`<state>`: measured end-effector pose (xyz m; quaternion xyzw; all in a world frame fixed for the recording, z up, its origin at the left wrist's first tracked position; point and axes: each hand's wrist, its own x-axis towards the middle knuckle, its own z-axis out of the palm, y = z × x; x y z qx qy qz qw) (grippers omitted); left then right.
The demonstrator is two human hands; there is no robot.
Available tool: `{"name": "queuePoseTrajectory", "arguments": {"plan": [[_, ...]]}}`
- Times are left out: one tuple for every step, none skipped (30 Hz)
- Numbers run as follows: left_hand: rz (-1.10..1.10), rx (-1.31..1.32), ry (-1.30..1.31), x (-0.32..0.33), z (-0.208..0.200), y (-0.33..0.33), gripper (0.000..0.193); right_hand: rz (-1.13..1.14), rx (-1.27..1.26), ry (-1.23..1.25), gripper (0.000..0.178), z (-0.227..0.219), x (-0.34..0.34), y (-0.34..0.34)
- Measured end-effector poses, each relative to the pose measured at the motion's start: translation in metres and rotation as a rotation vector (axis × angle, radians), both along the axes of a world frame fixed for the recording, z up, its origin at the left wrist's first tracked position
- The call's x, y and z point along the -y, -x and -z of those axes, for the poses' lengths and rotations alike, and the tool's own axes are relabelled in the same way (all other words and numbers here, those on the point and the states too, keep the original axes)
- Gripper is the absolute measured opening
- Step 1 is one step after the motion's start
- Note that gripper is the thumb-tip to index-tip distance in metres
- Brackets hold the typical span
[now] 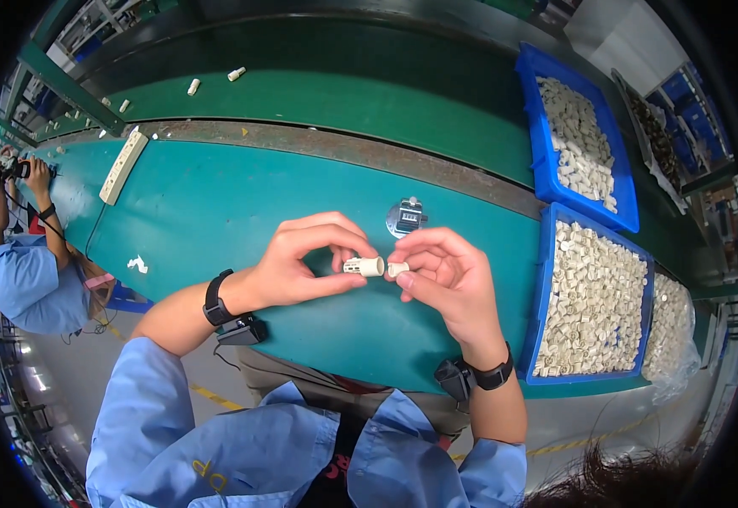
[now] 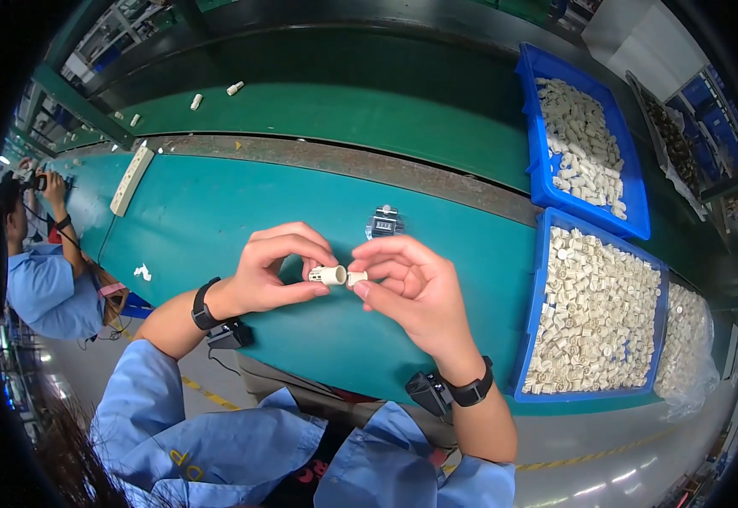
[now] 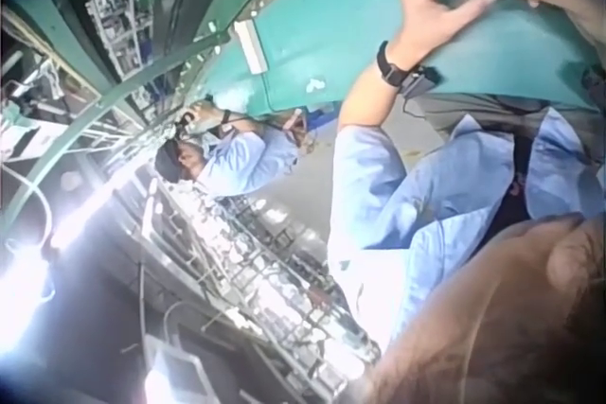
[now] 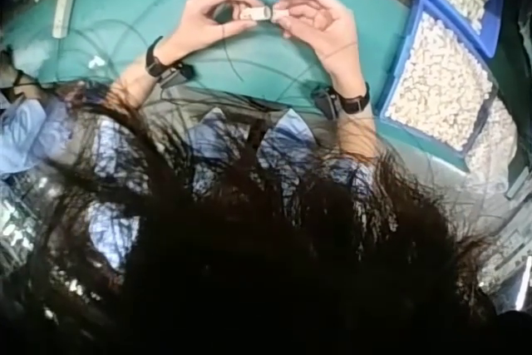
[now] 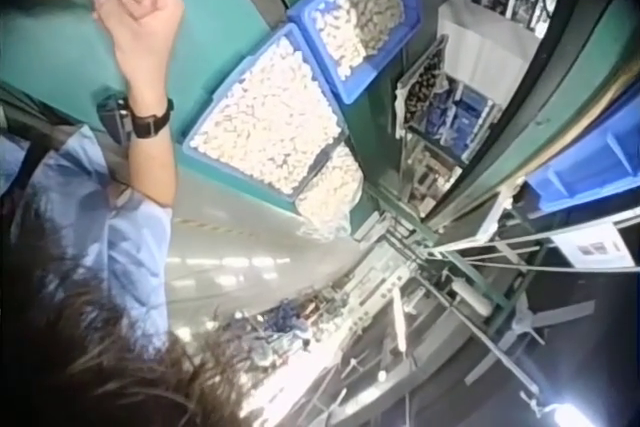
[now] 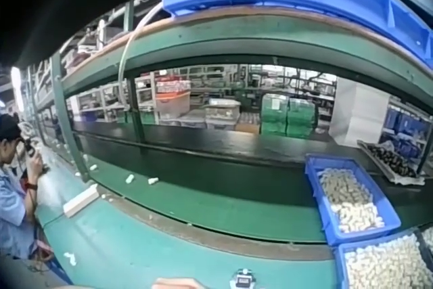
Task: The person picks up a white plastic housing and a cap from the table, fits them together by hand, and sets the assembly down, repeating this process multiple times.
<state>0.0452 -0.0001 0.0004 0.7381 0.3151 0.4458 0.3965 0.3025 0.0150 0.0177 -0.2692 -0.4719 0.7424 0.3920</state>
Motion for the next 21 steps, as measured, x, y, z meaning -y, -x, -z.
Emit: {"name": "queuePoseTrajectory", "arguments": {"plan": [[-0.008, -0.004, 0.010, 0.000, 0.000, 0.000, 0.031, 0.028, -0.022, -0.007, 0.029, 0.000, 0.001, 0.001], [-0.008, -0.005, 0.011, 0.000, 0.000, 0.000, 0.031, 0.028, -0.022, -0.006, 0.029, 0.001, 0.000, 0.001], [-0.008, -0.002, 0.013, 0.000, 0.000, 0.000, 0.031, 0.025, -0.015, -0.048, 0.028, 0.003, 0.000, 0.001], [-0.008, 0.000, 0.014, 0.000, 0.000, 0.000, 0.030, 0.021, -0.007, -0.089, 0.028, 0.004, -0.001, 0.000], [-0.009, 0.004, 0.015, 0.000, -0.001, 0.000, 0.030, 0.017, 0.001, -0.131, 0.028, 0.005, -0.001, 0.000], [-0.010, 0.004, 0.016, 0.000, -0.001, 0.000, 0.030, 0.016, 0.001, -0.130, 0.028, 0.005, -0.001, 0.000], [-0.009, 0.006, 0.015, 0.000, -0.001, 0.000, 0.030, 0.015, 0.039, -0.160, 0.026, 0.004, -0.001, -0.001], [-0.009, 0.008, 0.013, 0.000, -0.001, 0.000, 0.030, 0.013, 0.076, -0.190, 0.025, 0.002, -0.001, -0.001], [-0.008, 0.010, 0.011, 0.000, -0.001, 0.001, 0.030, 0.011, 0.114, -0.220, 0.024, 0.001, -0.001, -0.001], [-0.009, 0.010, 0.012, 0.000, -0.001, 0.001, 0.030, 0.010, 0.114, -0.220, 0.024, -0.001, -0.001, -0.001], [-0.007, 0.008, 0.008, 0.000, -0.001, 0.001, 0.029, 0.022, 0.134, -0.224, 0.024, -0.002, -0.001, 0.000], [-0.005, 0.005, 0.004, 0.000, -0.001, 0.001, 0.029, 0.035, 0.153, -0.229, 0.023, -0.004, 0.000, 0.001], [-0.003, 0.003, -0.001, 0.000, 0.000, 0.001, 0.029, 0.047, 0.173, -0.234, 0.022, -0.005, 0.000, 0.002], [-0.004, 0.003, 0.000, 0.000, 0.000, 0.002, 0.029, 0.046, 0.173, -0.233, 0.022, -0.004, 0.001, 0.002], [0.000, 0.003, 0.001, 0.001, 0.000, 0.002, 0.029, 0.059, 0.161, -0.246, 0.025, -0.001, 0.001, 0.003], [0.004, 0.004, 0.003, 0.001, 0.000, 0.002, 0.029, 0.073, 0.150, -0.258, 0.027, 0.001, 0.002, 0.003], [0.008, 0.005, 0.005, 0.001, 0.000, 0.002, 0.029, 0.086, 0.139, -0.270, 0.030, 0.003, 0.003, 0.004], [0.008, 0.006, 0.006, 0.001, 0.001, 0.002, 0.029, 0.086, 0.139, -0.268, 0.030, 0.003, 0.003, 0.005], [0.007, 0.005, 0.008, 0.001, 0.001, 0.002, 0.029, 0.104, 0.128, -0.246, 0.034, 0.002, 0.003, 0.006], [0.007, 0.003, 0.009, 0.001, 0.002, 0.002, 0.029, 0.123, 0.117, -0.224, 0.039, 0.001, 0.004, 0.007], [0.007, 0.002, 0.010, 0.001, 0.002, 0.002, 0.029, 0.142, 0.106, -0.202, 0.043, 0.001, 0.004, 0.008]]}}
